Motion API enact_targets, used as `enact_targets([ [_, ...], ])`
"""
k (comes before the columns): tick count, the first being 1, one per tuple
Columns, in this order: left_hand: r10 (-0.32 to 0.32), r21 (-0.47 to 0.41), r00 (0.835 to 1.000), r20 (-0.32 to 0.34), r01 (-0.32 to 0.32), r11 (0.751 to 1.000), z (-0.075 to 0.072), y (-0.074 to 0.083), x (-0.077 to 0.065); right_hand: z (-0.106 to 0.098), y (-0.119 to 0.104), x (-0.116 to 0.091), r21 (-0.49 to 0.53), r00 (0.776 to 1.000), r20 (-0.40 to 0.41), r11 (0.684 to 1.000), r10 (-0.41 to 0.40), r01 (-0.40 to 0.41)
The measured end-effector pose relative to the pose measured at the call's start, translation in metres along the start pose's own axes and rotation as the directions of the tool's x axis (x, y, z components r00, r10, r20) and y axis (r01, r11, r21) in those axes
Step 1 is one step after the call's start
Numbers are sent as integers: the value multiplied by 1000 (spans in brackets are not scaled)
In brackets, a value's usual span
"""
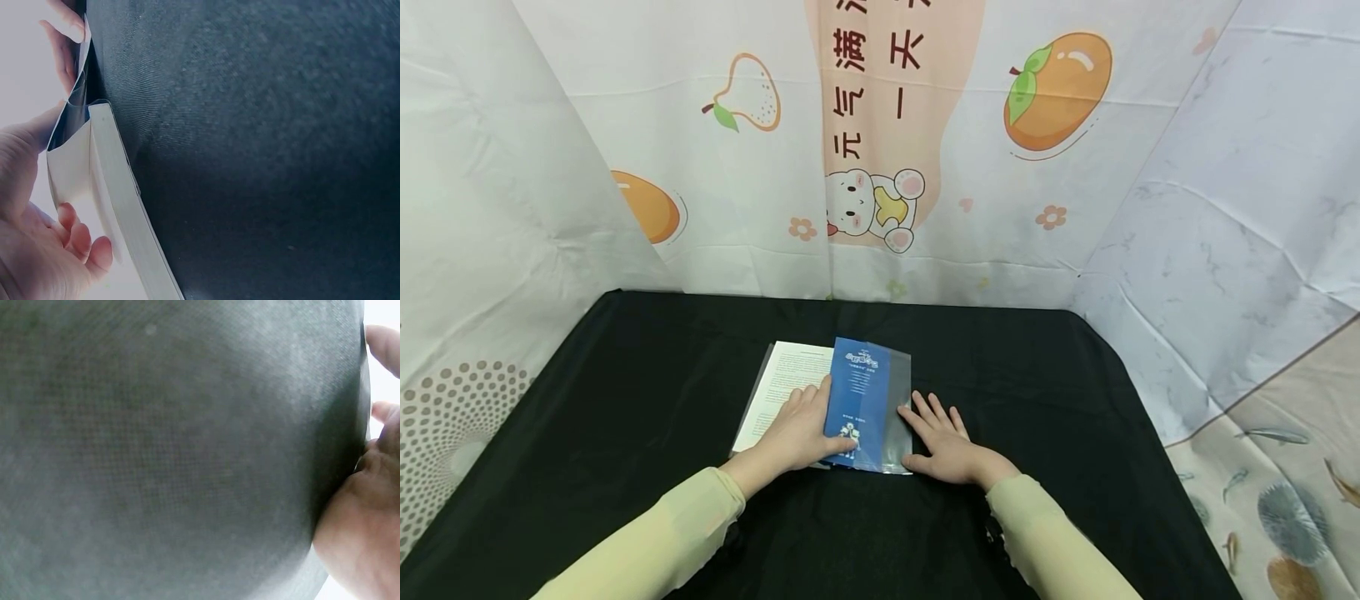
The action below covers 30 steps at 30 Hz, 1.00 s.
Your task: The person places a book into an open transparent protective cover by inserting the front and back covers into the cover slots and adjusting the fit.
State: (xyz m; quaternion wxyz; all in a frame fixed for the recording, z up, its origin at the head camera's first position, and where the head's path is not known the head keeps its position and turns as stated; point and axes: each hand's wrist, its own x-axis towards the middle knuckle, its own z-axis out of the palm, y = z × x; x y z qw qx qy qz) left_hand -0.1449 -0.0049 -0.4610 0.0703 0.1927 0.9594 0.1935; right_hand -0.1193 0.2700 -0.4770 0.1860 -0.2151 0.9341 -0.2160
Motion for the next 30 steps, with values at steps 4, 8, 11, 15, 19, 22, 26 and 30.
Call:
enact_targets([
  [4, 3, -2, 1000, 5, -3, 1000, 0, 1, 0, 0, 0, 0, -3, 1000, -1, 1000, -5, 5],
  [8, 10, -8, 1000, 15, -10, 1000, -1, 3, 0, 0, 0, 1, -3, 1000, 1, 1000, -1, 1],
  [11, 18, -13, 1000, 22, -17, 1000, -1, 4, 0, -1, -1, 1, -4, 1000, 9, 1000, 7, -7],
  [15, 23, -14, 999, 27, -23, 1000, 0, 5, 1, -1, -1, 0, -1, 1000, 13, 1000, 6, -6],
  [19, 29, -5, 999, 32, -29, 1000, 1, 6, 1, -1, -1, 0, 13, 1000, 5, 1000, -11, 11],
  [22, 29, -6, 999, 36, -29, 1000, 0, 7, 1, -1, 0, 0, 16, 1000, 7, 1000, -5, 4],
  [26, 35, -42, 998, 58, -32, 999, -3, 7, 0, -2, -1, 0, 13, 1000, 14, 1000, 9, -9],
  [30, 72, -105, 991, 109, -60, 993, -9, 2, -1, -2, -3, 0, 12, 1000, 9, 1000, 3, -4],
])
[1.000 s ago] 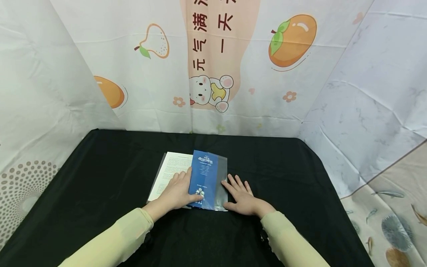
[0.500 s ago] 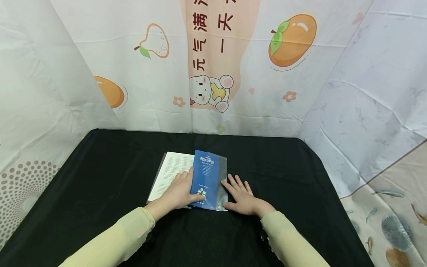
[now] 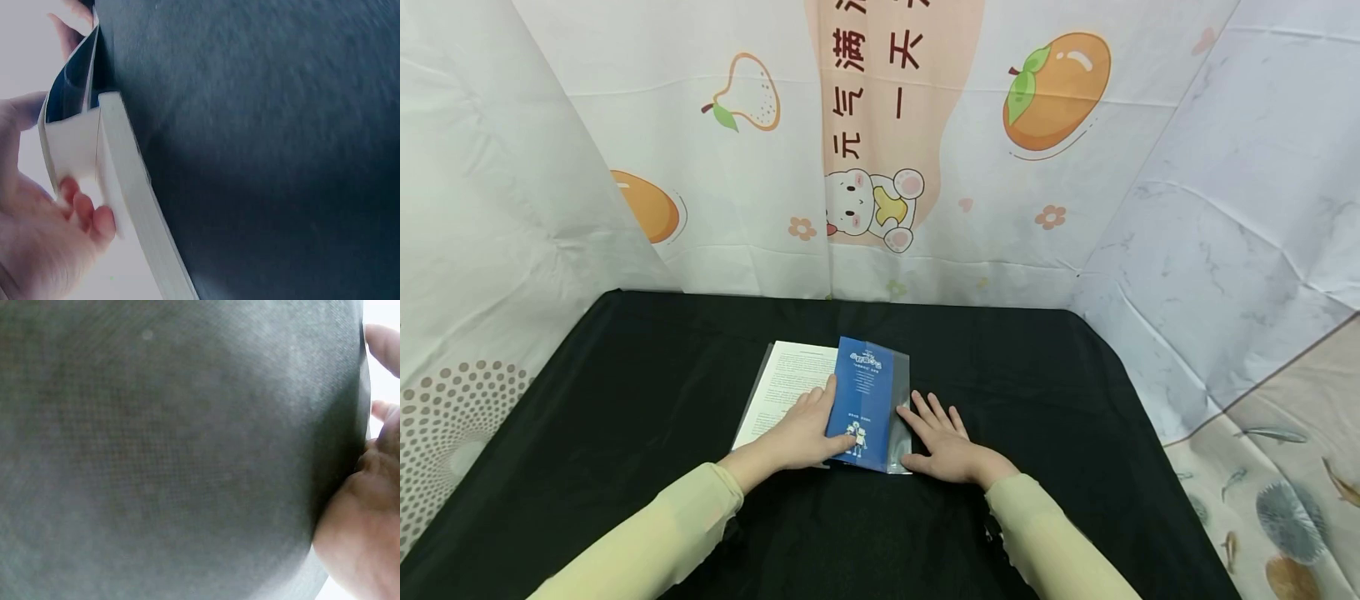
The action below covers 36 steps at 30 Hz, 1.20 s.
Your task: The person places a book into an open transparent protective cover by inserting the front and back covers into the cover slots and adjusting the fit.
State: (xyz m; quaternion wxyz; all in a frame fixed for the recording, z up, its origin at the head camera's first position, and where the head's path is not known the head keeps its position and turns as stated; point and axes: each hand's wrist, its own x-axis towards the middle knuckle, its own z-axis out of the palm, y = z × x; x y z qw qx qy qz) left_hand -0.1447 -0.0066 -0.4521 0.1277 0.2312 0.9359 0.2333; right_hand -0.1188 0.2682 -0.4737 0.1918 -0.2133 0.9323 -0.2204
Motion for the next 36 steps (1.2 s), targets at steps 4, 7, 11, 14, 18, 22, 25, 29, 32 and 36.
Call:
enact_targets([
  [4, 62, -64, 996, 66, -58, 996, -7, -8, -3, 1, 0, 0, -5, 1000, 0, 1000, 5, -5],
  [7, 110, -114, 987, 119, -97, 989, -13, -14, -5, 1, 1, 0, -5, 1000, 0, 1000, 7, -7],
  [11, 152, -169, 972, 180, -121, 978, -19, -21, -7, 1, 0, 0, -5, 1000, -3, 1000, 5, -5],
  [14, 164, -178, 965, 205, -128, 976, -21, -25, -7, 1, 1, 1, -13, 1000, -2, 1000, 4, -4],
  [18, 171, -159, 962, 212, -139, 977, -20, -28, -6, 1, 1, 0, -16, 1000, -1, 1000, 2, -2],
  [22, 178, -136, 962, 206, -152, 979, -18, -28, -5, 0, 0, 0, -8, 1000, -1, 1000, 5, -5],
  [25, 172, -108, 964, 201, -152, 982, -16, -26, -4, 0, 0, 0, -7, 1000, 3, 1000, 10, -10],
  [29, 160, -68, 968, 195, -150, 986, -15, -23, -3, 0, 0, 0, -9, 1000, 11, 1000, 18, -18],
  [32, 155, -52, 969, 191, -147, 988, -14, -21, -3, 0, 0, 0, -13, 1000, 14, 1000, 23, -23],
  [36, 150, -27, 971, 184, -147, 989, -14, -18, -3, 0, 1, 0, -21, 1000, 15, 999, 27, -27],
])
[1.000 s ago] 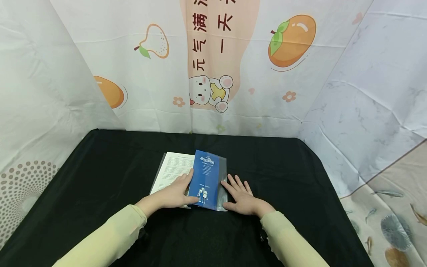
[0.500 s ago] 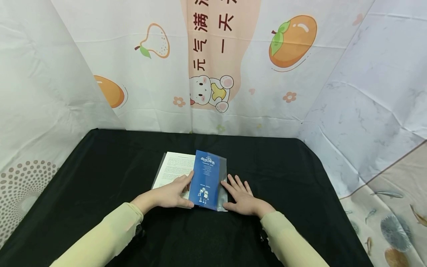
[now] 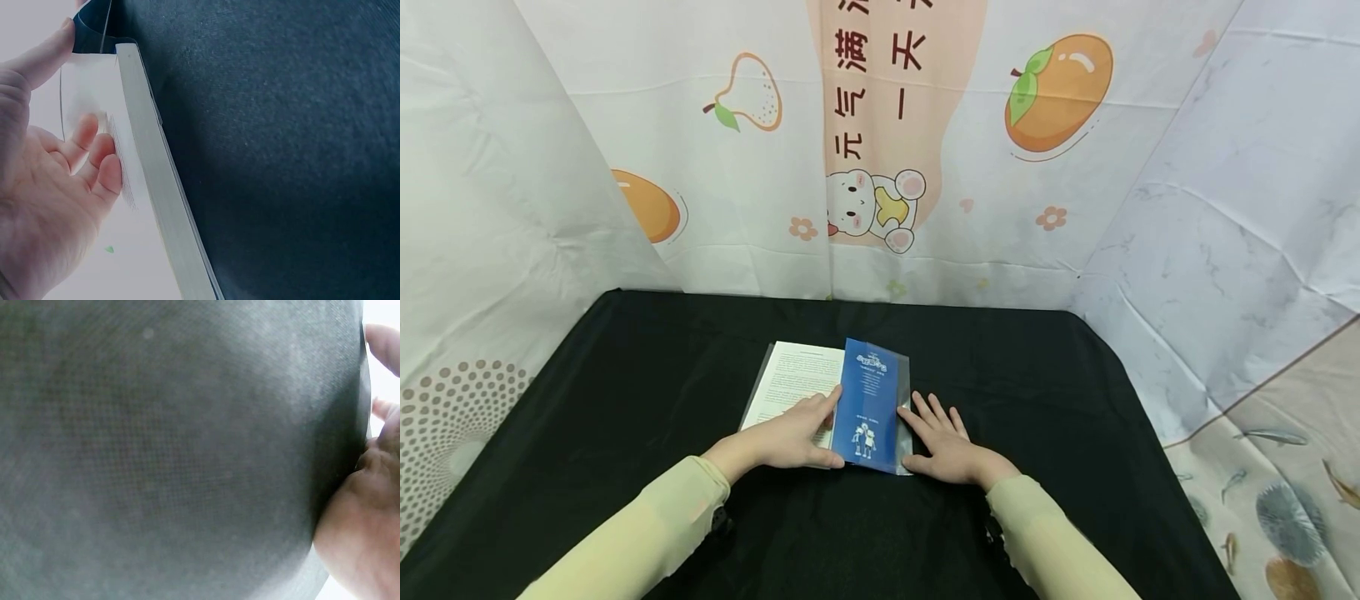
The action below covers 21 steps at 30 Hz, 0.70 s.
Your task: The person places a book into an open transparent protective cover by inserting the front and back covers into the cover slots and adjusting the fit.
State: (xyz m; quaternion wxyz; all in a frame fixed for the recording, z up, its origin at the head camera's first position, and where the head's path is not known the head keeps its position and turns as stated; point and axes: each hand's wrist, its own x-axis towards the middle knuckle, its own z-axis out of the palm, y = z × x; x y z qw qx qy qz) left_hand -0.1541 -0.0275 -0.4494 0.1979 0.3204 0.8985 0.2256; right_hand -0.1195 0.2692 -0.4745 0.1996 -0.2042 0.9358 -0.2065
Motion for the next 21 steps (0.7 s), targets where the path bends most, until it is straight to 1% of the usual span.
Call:
enact_targets([
  [14, -21, 102, 1000, -20, 23, 995, 2, 12, 3, -1, 0, 0, 11, 1000, 0, 1000, -3, 3],
  [21, -45, 139, 999, -26, 48, 989, 3, 15, 4, 0, 0, 0, 26, 1000, -3, 1000, -9, 9],
])
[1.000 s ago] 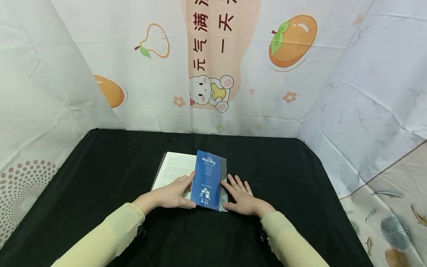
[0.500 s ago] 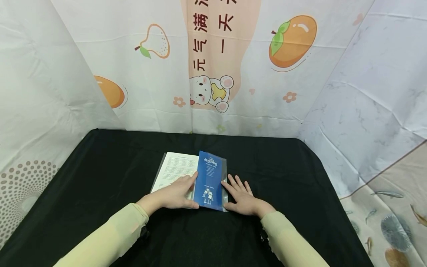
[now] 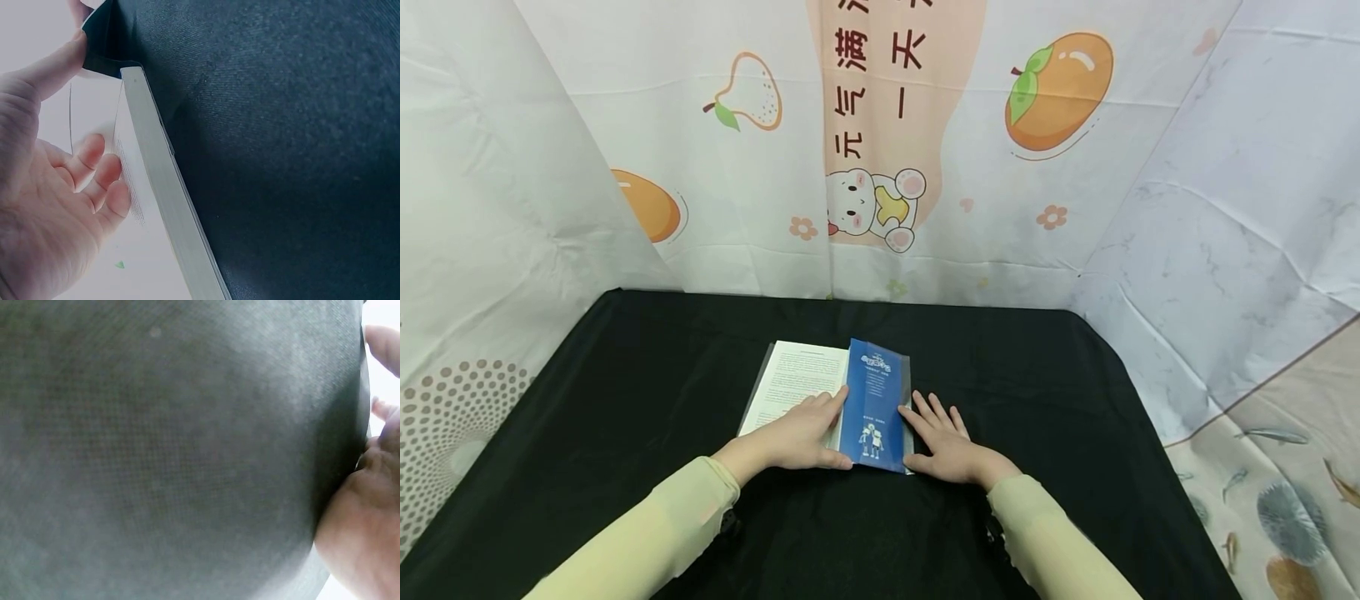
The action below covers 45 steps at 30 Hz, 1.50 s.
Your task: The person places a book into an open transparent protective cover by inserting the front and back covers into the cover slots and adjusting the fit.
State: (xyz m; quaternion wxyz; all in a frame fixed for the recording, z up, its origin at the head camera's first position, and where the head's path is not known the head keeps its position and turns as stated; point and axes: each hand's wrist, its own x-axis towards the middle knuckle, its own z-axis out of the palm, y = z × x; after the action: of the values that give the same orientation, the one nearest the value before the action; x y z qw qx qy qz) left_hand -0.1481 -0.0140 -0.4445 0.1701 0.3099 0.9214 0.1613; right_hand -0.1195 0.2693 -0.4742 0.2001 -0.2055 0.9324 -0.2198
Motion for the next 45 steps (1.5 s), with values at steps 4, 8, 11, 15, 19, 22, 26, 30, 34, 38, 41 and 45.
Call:
enact_targets([
  [4, -7, 19, 1000, -5, 8, 1000, 2, 2, 2, 0, 0, -1, 9, 1000, -9, 1000, -12, 12],
  [8, -15, 37, 1000, -14, 15, 999, 4, 3, 4, -1, 1, -3, 28, 999, -22, 999, -38, 38],
  [11, -16, 59, 1000, -17, 17, 998, 5, 5, 6, -1, 2, -3, 42, 999, -25, 998, -46, 47],
  [15, -20, 77, 1000, -15, 21, 997, 4, 8, 5, -1, 2, -3, 49, 999, -19, 998, -34, 35],
  [19, -24, 87, 1000, -14, 25, 996, 4, 10, 5, -1, 2, -2, 47, 999, -19, 998, -29, 30],
  [22, -25, 96, 1000, -16, 26, 995, 5, 10, 6, -1, 3, -2, 45, 999, -23, 998, -35, 36],
  [26, -27, 107, 999, -19, 29, 994, 6, 10, 7, 0, 4, -2, 45, 999, -30, 998, -39, 40],
  [30, -23, 124, 1000, -20, 26, 992, 7, 11, 8, 0, 5, -2, 50, 999, -29, 998, -40, 41],
  [34, -16, 138, 1000, -24, 19, 990, 7, 12, 8, 0, 3, -3, 59, 999, -29, 997, -40, 42],
  [38, -12, 157, 999, -32, 17, 987, 8, 13, 8, -1, 3, -4, 65, 999, -33, 997, -42, 44],
  [41, -12, 183, 999, -36, 18, 983, 9, 14, 9, -1, 3, -3, 61, 998, -33, 997, -44, 46],
  [45, -14, 211, 999, -44, 23, 977, 11, 15, 10, 0, 3, -3, 56, 998, -37, 997, -46, 48],
])
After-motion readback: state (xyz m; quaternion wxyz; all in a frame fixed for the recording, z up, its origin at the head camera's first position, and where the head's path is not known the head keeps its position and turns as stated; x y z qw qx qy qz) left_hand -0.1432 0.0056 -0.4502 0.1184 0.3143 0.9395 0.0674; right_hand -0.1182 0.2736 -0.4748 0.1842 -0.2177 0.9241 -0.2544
